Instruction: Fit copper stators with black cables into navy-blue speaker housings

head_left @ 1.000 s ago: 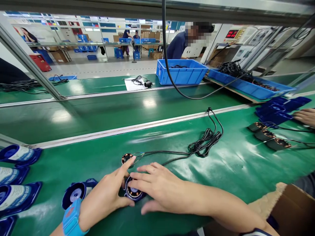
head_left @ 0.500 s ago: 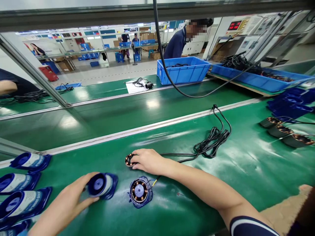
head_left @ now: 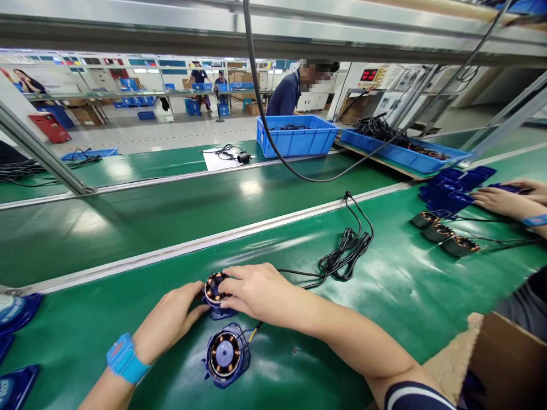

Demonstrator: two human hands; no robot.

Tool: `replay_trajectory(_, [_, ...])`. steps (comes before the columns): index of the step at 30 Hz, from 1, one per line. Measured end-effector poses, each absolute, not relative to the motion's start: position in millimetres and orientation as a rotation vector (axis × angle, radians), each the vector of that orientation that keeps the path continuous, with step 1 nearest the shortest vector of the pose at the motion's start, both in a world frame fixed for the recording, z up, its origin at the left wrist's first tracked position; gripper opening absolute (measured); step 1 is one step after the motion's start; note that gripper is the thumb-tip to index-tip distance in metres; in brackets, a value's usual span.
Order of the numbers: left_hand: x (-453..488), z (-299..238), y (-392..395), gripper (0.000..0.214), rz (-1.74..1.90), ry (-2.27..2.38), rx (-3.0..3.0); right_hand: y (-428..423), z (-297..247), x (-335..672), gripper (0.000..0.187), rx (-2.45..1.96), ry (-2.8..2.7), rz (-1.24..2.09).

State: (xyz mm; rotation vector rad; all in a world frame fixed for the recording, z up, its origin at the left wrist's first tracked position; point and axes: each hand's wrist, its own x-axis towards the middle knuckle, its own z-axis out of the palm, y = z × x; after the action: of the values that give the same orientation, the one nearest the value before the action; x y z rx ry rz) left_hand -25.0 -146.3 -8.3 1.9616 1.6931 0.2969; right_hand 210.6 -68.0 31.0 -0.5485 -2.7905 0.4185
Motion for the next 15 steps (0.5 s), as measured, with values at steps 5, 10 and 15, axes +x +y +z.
replay_trajectory(5, [-23,-14,-151,0.026,0.278,1.725,1.954,-74,40,213,0.058,-0.606,-2.834,0.290])
replay_trajectory(10, [-30,-5,-164,0.041,0.354,1.784,1.988,-60,28,216,0.074,-0.510,-2.789,0.336])
replay_trajectory(15, [-9,4,-209,0.044,0.682,1.889,2.326,-55,1,200,0.061,-0.480,-2.822,0.314])
